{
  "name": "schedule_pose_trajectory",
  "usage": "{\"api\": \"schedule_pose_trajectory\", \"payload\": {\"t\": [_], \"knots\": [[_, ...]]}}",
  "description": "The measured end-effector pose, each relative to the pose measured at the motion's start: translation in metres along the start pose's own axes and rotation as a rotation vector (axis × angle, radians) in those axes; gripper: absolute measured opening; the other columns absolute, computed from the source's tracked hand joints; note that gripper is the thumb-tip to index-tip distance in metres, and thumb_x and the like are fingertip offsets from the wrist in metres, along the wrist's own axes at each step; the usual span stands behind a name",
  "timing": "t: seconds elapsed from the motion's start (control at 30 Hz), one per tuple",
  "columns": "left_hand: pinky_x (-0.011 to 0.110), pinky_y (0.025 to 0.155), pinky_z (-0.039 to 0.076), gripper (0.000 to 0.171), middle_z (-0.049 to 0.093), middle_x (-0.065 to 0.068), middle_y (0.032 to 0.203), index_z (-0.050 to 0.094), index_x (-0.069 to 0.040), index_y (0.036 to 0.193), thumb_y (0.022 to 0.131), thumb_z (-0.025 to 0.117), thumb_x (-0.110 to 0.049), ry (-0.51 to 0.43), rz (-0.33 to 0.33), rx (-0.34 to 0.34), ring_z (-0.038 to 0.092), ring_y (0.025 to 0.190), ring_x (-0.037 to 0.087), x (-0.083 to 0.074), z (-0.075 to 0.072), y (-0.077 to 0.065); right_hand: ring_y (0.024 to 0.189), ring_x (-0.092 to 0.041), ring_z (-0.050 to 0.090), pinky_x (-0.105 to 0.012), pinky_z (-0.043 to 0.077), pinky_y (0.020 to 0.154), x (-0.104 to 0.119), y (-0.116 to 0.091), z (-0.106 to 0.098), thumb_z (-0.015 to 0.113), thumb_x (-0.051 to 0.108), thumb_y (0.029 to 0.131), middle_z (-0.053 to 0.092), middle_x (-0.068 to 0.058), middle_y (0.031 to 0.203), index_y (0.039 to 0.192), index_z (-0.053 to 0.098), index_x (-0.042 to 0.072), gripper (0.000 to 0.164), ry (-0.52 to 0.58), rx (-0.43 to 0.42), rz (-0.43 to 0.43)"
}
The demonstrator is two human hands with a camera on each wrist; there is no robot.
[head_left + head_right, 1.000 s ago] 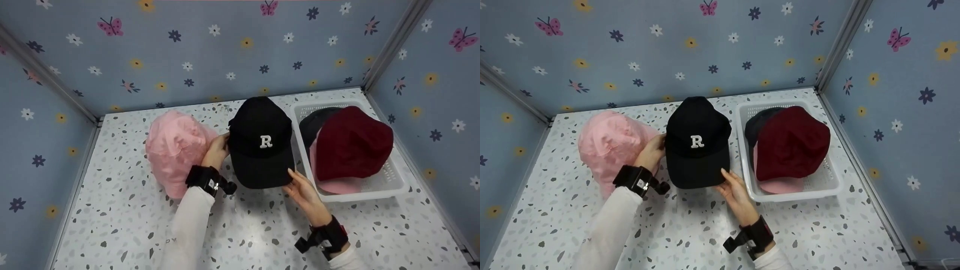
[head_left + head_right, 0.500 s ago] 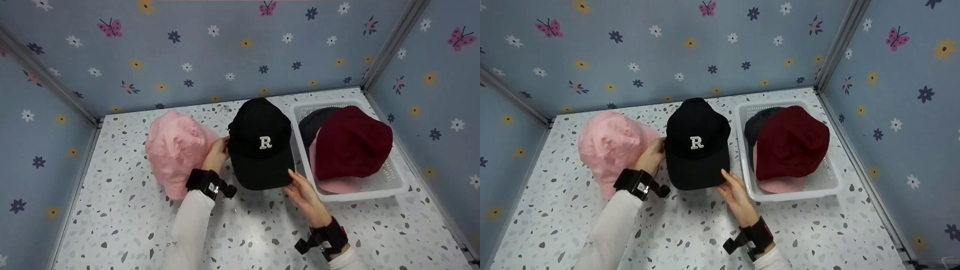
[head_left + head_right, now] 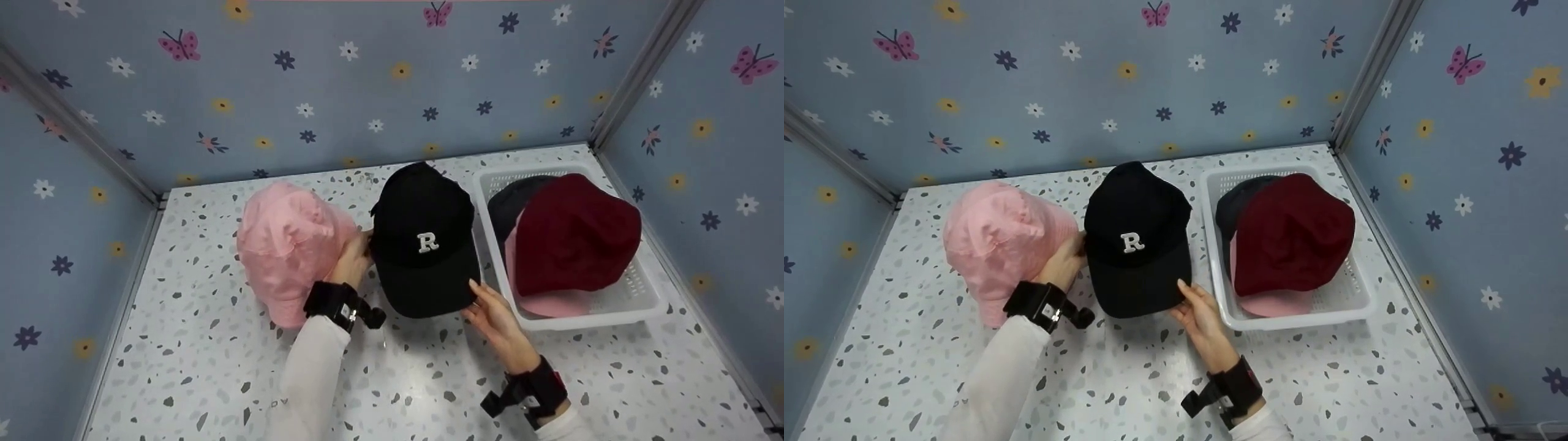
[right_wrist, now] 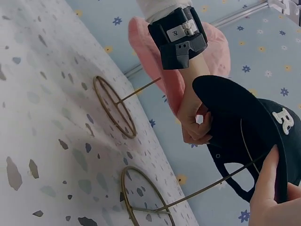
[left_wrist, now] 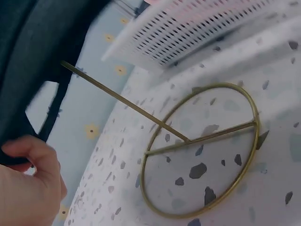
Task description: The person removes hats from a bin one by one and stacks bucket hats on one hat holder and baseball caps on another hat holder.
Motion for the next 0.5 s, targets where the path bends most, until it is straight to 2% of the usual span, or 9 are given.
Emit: {"api": "schedule_pose_trajectory", "payload": {"t": [0.03,0.1,0.13,0.23,0.33,0.43,0.5], "knots": [[0.027,0.097,0.024,0.029,0.049,-0.010,0.115,0.050,-0.028,0.117,0.092,0.038,-0.022,0.012,-0.015,-0.022,0.041,0.108,0.012,0.015,-0.018,-0.015,0.070,-0.010,0.055,-0.021,0.045,0.060,0.000,0.000,0.000,0.046,0.011,0.096,0.065,0.000,0.086,0.081,0.062,0.011,0.022,0.001,0.000,-0.001],[0.026,0.098,0.023,0.028,0.049,-0.013,0.114,0.051,-0.029,0.116,0.093,0.037,-0.021,0.010,-0.044,-0.064,0.040,0.109,0.010,0.034,-0.040,-0.033,0.069,-0.010,0.052,-0.020,0.043,0.059,0.000,-0.001,0.000,0.047,0.011,0.095,0.064,0.000,0.085,0.080,0.061,0.011,0.021,0.014,0.002,0.000],[0.024,0.098,0.025,0.027,0.049,-0.013,0.116,0.052,-0.028,0.117,0.093,0.039,-0.022,0.014,-0.037,-0.052,0.041,0.109,0.009,0.040,-0.046,-0.035,0.068,-0.009,0.050,-0.020,0.041,0.057,0.000,-0.001,0.000,0.047,0.012,0.095,0.063,0.000,0.085,0.080,0.060,0.011,0.020,0.021,0.006,0.004],[0.024,0.102,0.023,0.033,0.050,-0.014,0.124,0.051,-0.026,0.124,0.094,0.040,-0.024,-0.005,-0.062,-0.078,0.040,0.117,0.008,0.052,-0.058,-0.044,0.067,-0.009,0.048,-0.019,0.038,0.054,0.000,-0.001,0.000,0.047,0.012,0.095,0.063,0.000,0.087,0.080,0.059,0.011,0.019,0.042,0.018,0.010],[0.027,0.106,0.020,0.040,0.045,-0.011,0.132,0.045,-0.024,0.131,0.092,0.037,-0.019,0.006,-0.054,-0.082,0.035,0.124,0.010,0.051,-0.053,-0.040,0.067,-0.009,0.045,-0.019,0.035,0.053,0.000,-0.001,0.001,0.046,0.012,0.096,0.062,0.000,0.088,0.084,0.060,0.011,0.018,0.053,0.042,0.009],[0.030,0.106,0.020,0.046,0.041,-0.006,0.137,0.039,-0.021,0.136,0.091,0.030,-0.012,0.074,-0.035,-0.060,0.032,0.127,0.013,0.042,-0.040,-0.029,0.065,-0.009,0.042,-0.020,0.032,0.052,0.000,0.000,0.002,0.045,0.012,0.096,0.061,0.000,0.087,0.085,0.059,0.010,0.019,0.062,0.054,0.003],[0.029,0.104,0.025,0.045,0.042,-0.005,0.136,0.041,-0.019,0.135,0.092,0.031,-0.012,0.175,-0.011,-0.044,0.035,0.125,0.012,0.038,-0.035,-0.023,0.063,-0.009,0.040,-0.021,0.032,0.052,-0.001,0.000,0.001,0.044,0.012,0.097,0.060,0.000,0.087,0.084,0.060,0.010,0.020,0.067,0.051,0.004]]}}
Point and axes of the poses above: each hand's wrist, its own y-axis towards the middle knuckle, its own z-axis out of the palm, x = y × z, the point moved 5 cm from there along y, towards the middle knuckle
